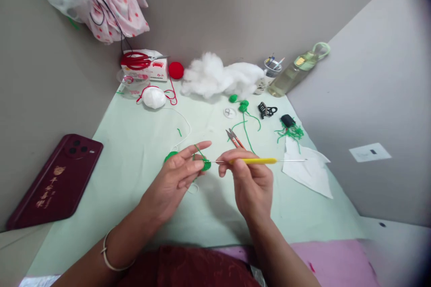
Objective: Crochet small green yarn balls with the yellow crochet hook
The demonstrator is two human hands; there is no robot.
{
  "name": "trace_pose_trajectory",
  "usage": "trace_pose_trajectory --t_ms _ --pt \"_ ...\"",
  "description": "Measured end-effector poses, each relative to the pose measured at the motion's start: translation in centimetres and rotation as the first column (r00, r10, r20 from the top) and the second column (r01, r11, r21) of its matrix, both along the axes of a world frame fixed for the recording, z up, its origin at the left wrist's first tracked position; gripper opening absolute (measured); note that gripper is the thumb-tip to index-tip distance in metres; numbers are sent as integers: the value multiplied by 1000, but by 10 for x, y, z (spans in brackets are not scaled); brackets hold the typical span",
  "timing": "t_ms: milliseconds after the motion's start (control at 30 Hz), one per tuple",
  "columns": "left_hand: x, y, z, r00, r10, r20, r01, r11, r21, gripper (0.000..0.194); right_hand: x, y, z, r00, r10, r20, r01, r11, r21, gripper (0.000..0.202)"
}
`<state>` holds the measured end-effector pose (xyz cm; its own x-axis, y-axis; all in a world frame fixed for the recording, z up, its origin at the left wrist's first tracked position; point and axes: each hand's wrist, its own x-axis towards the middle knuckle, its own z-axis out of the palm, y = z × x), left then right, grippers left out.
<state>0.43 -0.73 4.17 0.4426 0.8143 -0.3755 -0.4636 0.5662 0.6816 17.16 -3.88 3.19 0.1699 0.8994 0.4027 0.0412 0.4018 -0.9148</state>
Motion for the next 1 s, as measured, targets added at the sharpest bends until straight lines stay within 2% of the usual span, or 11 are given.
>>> trace_pose_trajectory --t_ms 100,200,267,333,400,467,533,567,700,900,1000 --pt "3 -2 -1 998 21 -62 -16 997 79 35 -3 2 1 996 13 85 -12 1000 -11 20" --pt "7 -5 -2 991 83 -105 -71 991 115 36 -6 -2 -4 946 -95 309 61 991 117 25" --pt "8 -6 -4 995 68 -78 -62 995 75 39 -5 -7 -9 871 -170 462 57 967 249 34" --pt "6 -6 -6 1000 11 -2 -11 1000 -15 38 -3 -9 -12 834 -206 511 43 949 313 40" --pt "4 -4 -7 998 -3 70 9 996 -84 34 0 -9 -11 895 -174 410 74 966 249 35" --pt "2 -3 -7 996 29 85 -21 995 -97 31 2 -6 -7 978 -103 179 86 991 101 27" --pt "2 -3 -7 998 45 48 -43 998 -56 31 1 -3 -3 1000 -18 -18 18 1000 -22 23" --pt "3 -3 -7 999 34 22 -33 999 -22 30 1 -1 -2 998 18 -60 -22 998 -56 21" --pt "5 -5 -9 994 25 -107 -13 994 112 29 -1 2 -3 997 50 -53 -56 990 -130 15" --pt "0 -5 -11 982 -12 -189 37 991 131 33 6 4 -6 961 81 -263 -133 973 -188 21" --pt "-2 -6 -10 982 6 -189 23 988 150 31 6 -1 -2 984 54 -167 -78 987 -141 22"
